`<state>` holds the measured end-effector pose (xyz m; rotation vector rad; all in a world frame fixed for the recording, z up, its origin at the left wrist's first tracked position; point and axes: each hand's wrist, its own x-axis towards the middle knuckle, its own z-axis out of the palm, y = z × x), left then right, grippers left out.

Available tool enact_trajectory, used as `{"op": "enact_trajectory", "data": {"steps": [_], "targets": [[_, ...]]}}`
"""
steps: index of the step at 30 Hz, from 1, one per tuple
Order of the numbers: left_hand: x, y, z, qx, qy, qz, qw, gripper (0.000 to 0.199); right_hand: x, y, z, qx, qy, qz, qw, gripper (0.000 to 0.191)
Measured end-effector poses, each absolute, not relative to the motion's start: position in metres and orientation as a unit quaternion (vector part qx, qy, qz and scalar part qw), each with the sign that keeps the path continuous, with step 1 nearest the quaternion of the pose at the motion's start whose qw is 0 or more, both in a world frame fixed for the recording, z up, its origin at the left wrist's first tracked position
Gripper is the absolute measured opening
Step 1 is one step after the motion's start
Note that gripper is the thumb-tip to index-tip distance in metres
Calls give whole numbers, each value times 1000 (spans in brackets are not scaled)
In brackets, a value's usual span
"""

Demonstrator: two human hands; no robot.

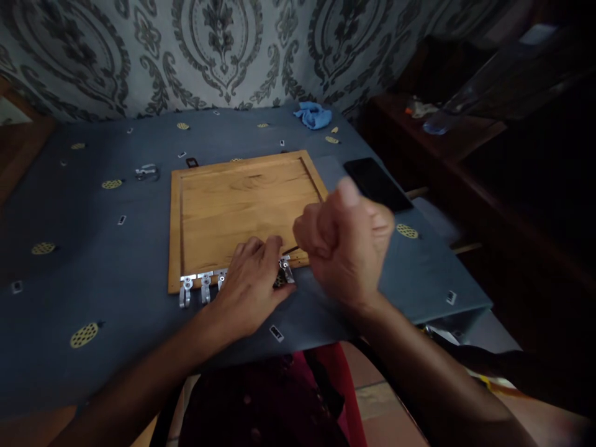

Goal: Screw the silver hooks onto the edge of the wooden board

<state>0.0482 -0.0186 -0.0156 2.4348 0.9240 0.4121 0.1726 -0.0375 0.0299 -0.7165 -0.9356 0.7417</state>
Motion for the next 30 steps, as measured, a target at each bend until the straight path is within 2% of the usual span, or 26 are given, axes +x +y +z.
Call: {"op": "enact_trajectory", "data": {"steps": [5, 16, 30], "targets": [[47, -19, -15, 894, 337, 152, 253, 45, 179, -42, 44, -345, -410, 324, 780, 63], [49, -19, -12, 895, 347, 140, 242, 48, 186, -47, 25, -348, -417, 343, 767, 60], [50, -19, -10, 899, 348, 132, 231, 41, 182, -40, 16, -346, -417, 375, 752, 58]]}}
